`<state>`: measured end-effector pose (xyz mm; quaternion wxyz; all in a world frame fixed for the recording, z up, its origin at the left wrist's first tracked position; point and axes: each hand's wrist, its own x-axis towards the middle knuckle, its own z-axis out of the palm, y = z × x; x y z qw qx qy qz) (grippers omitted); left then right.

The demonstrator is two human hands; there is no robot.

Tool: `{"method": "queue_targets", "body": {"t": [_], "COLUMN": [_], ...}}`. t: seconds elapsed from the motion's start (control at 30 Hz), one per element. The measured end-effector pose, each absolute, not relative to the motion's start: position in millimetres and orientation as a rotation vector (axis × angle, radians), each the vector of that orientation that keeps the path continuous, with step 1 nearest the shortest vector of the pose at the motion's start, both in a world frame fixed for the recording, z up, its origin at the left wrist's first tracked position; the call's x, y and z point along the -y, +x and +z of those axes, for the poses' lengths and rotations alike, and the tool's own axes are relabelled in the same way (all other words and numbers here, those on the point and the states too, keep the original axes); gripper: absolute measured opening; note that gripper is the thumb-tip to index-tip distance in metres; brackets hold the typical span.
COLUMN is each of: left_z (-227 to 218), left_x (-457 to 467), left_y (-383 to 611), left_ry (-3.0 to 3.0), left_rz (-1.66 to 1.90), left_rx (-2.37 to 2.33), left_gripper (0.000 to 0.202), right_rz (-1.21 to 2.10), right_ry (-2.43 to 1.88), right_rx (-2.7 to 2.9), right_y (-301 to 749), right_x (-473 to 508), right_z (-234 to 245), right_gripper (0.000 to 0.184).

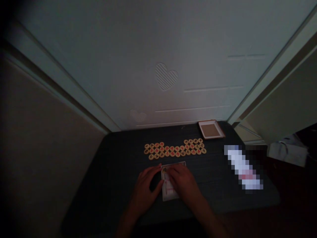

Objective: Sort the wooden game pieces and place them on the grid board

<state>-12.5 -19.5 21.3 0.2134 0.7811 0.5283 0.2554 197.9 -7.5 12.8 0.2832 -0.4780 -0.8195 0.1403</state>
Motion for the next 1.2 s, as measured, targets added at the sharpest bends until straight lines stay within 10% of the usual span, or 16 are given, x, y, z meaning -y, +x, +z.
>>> {"method": "queue_targets", "body": {"t": [1.2], "left_z": [18.1], "left_x": [21.9], "left_y": [-9.3], "left_ry": [2.389], "left_rz": [0.543], "left_rx": [-1.491], "left_gripper": [0.046], "right_rz": [0.380], "right_ry": [-1.275], "right_rx": [2.206], "right_y": [195.7], "right_x": [13.6], "right_z": [12.8], "right_gripper": [0.025]}}
